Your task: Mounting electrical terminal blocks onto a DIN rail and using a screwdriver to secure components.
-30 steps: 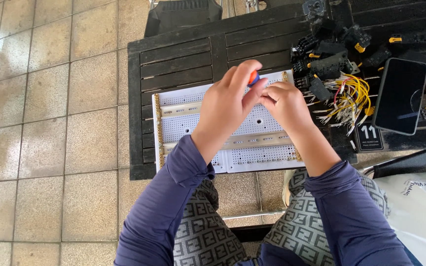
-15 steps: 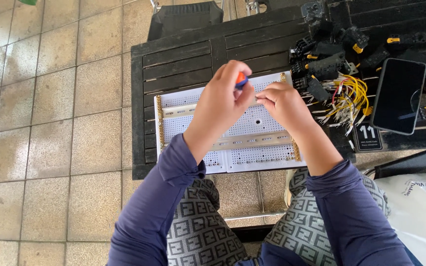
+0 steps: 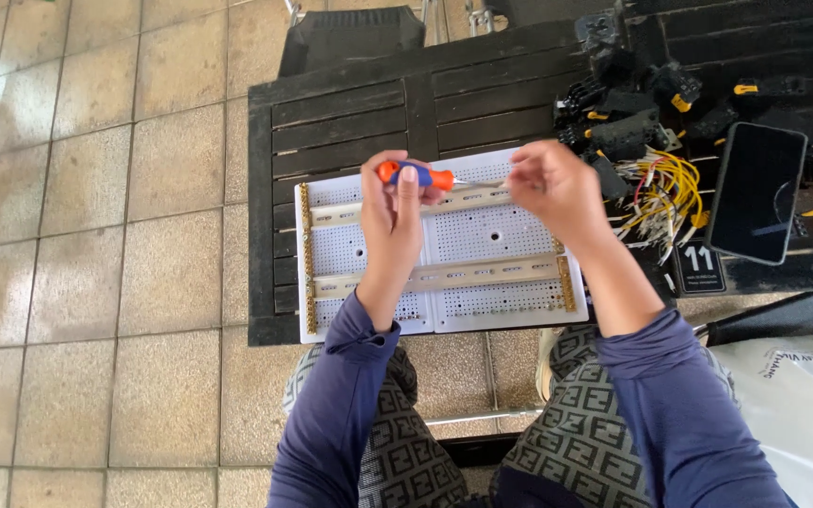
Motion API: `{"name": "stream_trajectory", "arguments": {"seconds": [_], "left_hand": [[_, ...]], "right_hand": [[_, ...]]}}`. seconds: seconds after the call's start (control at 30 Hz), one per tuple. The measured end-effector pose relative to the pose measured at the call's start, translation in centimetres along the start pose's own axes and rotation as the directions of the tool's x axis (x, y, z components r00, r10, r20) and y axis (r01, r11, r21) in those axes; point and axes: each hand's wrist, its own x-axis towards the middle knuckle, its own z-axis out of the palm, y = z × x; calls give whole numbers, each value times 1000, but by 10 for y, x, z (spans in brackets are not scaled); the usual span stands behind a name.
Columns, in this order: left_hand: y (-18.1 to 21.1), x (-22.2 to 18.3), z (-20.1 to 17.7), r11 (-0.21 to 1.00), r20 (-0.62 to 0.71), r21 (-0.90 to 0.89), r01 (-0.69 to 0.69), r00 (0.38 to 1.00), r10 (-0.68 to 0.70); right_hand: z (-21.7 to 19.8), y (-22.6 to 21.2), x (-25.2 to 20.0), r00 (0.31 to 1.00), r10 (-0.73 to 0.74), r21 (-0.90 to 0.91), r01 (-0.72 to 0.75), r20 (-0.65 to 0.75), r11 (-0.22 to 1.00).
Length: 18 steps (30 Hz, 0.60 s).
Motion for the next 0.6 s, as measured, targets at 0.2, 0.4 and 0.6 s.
{"name": "stream_trajectory", "arguments": {"seconds": [0.2,0.4,0.6], "left_hand": [[2,-5,-2,982,-71,-183,-42,997,30],[4,-5,1,971,-110,-236,-39,994,13],[-3,-8,3,957,-116,-289,-36,993,2]], "right_hand": [[-9,-26,10,988,149,411,-151,37,899],[0,-21,8,958,273,618,-266,85,740],[1,-15,6,951,294,662,-279,92,695]]}}
